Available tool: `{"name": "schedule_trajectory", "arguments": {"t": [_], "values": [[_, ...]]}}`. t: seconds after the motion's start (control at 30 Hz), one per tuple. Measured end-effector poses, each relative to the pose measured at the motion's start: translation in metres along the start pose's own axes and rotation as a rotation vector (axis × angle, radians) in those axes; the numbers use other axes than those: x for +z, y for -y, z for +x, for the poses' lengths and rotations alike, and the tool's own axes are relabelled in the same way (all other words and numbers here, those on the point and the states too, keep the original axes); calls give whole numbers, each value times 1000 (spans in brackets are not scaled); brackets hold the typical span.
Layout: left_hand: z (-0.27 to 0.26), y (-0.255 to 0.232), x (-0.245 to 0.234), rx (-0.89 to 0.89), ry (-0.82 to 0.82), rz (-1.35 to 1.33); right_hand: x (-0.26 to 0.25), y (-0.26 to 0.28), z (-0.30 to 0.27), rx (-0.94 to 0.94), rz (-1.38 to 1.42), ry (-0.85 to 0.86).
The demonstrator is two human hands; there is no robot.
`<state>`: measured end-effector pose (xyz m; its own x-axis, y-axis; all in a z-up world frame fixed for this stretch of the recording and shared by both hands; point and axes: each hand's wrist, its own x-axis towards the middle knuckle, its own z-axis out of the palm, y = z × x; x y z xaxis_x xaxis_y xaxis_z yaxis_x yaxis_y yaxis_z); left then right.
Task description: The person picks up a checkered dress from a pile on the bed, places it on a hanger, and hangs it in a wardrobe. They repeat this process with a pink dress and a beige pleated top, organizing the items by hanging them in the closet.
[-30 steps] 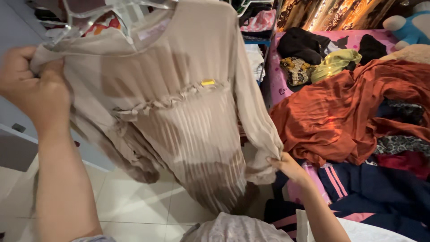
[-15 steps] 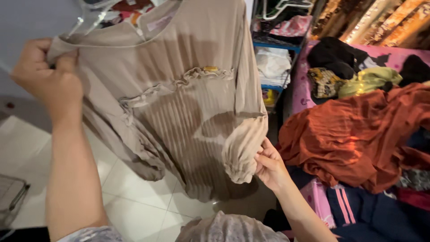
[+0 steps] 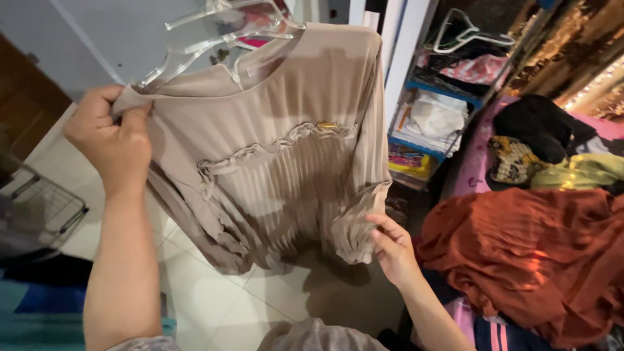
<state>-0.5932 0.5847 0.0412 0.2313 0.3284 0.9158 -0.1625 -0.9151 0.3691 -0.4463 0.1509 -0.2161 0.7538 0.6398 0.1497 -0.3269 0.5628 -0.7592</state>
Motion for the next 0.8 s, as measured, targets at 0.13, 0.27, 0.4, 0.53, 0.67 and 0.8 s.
{"name": "schedule_trajectory", "arguments": {"t": [0.13, 0.27, 0.4, 0.53, 0.67, 0.8], "values": [[-9, -8, -26, 4, -37, 20, 12, 5, 1, -87, -391, 33], [-15, -13, -47, 40, -82, 109, 5, 3, 13, -152, -949, 48], [-13, -44, -55, 141, -168, 265, -1, -11, 24, -129, -1506, 155], [-7, -76, -53, 208, -225, 316, 23, -35, 31, -349, -1374, 539], [-2, -98, -47, 180, -274, 302, 75, -76, 45, -118, -1173, 947], [7, -107, -48, 223, -286, 233, 127, -142, 48, -173, -1087, 1132]]}}
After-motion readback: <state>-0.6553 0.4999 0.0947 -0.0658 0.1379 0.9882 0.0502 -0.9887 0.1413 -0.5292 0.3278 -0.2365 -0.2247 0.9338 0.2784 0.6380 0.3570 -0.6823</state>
